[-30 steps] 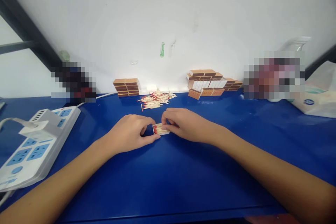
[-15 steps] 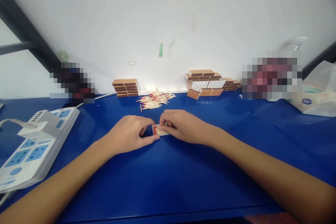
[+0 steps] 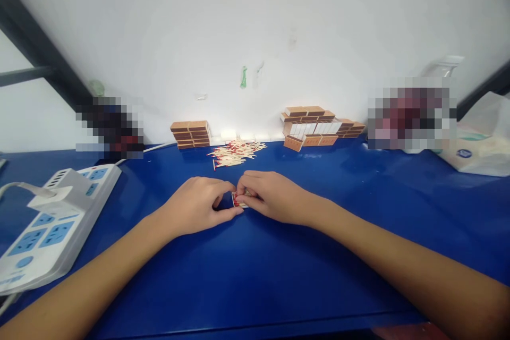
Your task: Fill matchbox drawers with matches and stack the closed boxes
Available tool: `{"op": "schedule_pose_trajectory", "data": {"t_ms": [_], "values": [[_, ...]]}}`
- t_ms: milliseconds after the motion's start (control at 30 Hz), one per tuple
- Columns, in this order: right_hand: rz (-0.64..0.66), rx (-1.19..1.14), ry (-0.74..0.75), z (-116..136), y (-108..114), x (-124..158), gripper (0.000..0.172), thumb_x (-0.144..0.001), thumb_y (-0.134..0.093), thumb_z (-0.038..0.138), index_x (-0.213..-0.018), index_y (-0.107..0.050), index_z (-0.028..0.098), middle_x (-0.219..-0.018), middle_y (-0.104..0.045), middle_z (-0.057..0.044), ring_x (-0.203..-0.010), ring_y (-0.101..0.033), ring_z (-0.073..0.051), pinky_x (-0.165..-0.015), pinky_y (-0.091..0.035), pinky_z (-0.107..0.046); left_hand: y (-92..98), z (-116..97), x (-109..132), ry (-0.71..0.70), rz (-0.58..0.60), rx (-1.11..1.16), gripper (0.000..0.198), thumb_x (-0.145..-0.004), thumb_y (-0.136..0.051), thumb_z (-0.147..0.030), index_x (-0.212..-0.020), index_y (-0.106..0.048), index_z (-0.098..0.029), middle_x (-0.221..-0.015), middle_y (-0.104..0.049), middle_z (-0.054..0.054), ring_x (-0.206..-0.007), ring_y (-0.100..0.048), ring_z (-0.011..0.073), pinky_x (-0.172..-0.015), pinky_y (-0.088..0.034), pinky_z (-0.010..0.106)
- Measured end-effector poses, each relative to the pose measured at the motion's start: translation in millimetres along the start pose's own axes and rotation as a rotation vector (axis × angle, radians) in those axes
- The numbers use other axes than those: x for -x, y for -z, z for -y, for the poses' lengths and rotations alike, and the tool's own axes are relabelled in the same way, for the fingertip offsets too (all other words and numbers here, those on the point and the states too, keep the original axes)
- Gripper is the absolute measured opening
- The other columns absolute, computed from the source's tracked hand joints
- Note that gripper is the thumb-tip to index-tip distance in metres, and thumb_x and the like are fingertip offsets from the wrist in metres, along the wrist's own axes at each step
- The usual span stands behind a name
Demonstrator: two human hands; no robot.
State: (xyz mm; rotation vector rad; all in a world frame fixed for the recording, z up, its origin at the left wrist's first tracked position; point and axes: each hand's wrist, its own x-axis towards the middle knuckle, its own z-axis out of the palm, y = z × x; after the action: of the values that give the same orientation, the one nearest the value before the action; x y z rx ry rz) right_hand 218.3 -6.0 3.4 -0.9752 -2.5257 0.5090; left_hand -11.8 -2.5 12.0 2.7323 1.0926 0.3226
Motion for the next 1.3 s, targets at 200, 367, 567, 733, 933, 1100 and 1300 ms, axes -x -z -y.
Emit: {"op": "schedule_pose_trajectory", "data": {"t_ms": [200,367,567,733,933,1100,1300], "values": [[-0.005,0.040,-0.011,0.1,0.9,0.5,0.014,-0.102,-0.058,0.025,-0.089,-0.057,0.019,-0.093,-0.066,-0.003,-0.075,-0.056,-0.013,-0.067,-0.037,-0.027,-0.3,0.6,1.9,-0.013,-0.009,-0.018,0.030,-0.095,-0.064,-0.050,-0.097,-0.071,-0.021,-0.068,-0.062,-0.002,-0.057,-0.052,0.0129,-0.056,-0.030,0.027],[0.014,0.120,-0.024,2.8,5.1,0.5,0.013,-0.103,-0.058,0.026,-0.092,-0.059,0.018,-0.094,-0.066,-0.003,-0.072,-0.054,-0.013,-0.066,-0.036,-0.027,-0.3,0.1,1.6,-0.027,-0.013,-0.024,0.031,-0.095,-0.064,-0.051,-0.100,-0.072,-0.021,-0.068,-0.062,-0.002,-0.057,-0.053,0.0130,-0.055,-0.031,0.027],[0.036,0.133,0.000,4.9,5.3,1.8,0.014,-0.103,-0.058,0.026,-0.092,-0.061,0.018,-0.094,-0.066,-0.004,-0.075,-0.057,-0.014,-0.068,-0.037,-0.027,-0.3,1.3,0.7,-0.026,-0.020,-0.017,0.030,-0.095,-0.065,-0.050,-0.101,-0.072,-0.022,-0.067,-0.062,-0.003,-0.057,-0.054,0.0129,-0.055,-0.032,0.026],[-0.013,0.117,0.009,3.2,6.3,0.3,0.013,-0.102,-0.058,0.023,-0.090,-0.061,0.018,-0.092,-0.066,-0.003,-0.072,-0.055,-0.013,-0.067,-0.036,-0.027,-0.1,0.5,1.0,-0.020,-0.018,-0.025,0.029,-0.095,-0.064,-0.050,-0.099,-0.072,-0.022,-0.067,-0.062,-0.003,-0.057,-0.054,0.0131,-0.055,-0.032,0.027],[-0.035,0.079,0.001,-1.4,6.2,-0.1,0.015,-0.102,-0.058,0.025,-0.090,-0.061,0.017,-0.089,-0.066,-0.002,-0.073,-0.054,-0.013,-0.067,-0.036,-0.027,0.5,-0.4,0.8,-0.007,-0.009,-0.041,0.030,-0.095,-0.064,-0.050,-0.102,-0.072,-0.022,-0.068,-0.063,-0.002,-0.057,-0.054,0.0137,-0.055,-0.031,0.027],[-0.057,0.055,0.023,-1.7,4.6,0.0,0.014,-0.101,-0.058,0.023,-0.088,-0.060,0.018,-0.087,-0.065,-0.002,-0.071,-0.053,-0.012,-0.066,-0.035,-0.027,0.9,-0.3,1.0,-0.013,-0.016,-0.038,0.030,-0.095,-0.063,-0.050,-0.102,-0.072,-0.022,-0.067,-0.063,-0.002,-0.057,-0.054,0.0135,-0.055,-0.032,0.027],[-0.065,0.046,0.034,-1.7,3.5,-0.1,0.015,-0.101,-0.058,0.023,-0.087,-0.059,0.019,-0.086,-0.065,-0.002,-0.071,-0.053,-0.012,-0.066,-0.035,-0.027,2.0,-0.1,1.2,-0.005,-0.015,-0.028,0.029,-0.095,-0.064,-0.049,-0.100,-0.072,-0.022,-0.067,-0.062,-0.002,-0.057,-0.054,0.0134,-0.054,-0.032,0.027]]}}
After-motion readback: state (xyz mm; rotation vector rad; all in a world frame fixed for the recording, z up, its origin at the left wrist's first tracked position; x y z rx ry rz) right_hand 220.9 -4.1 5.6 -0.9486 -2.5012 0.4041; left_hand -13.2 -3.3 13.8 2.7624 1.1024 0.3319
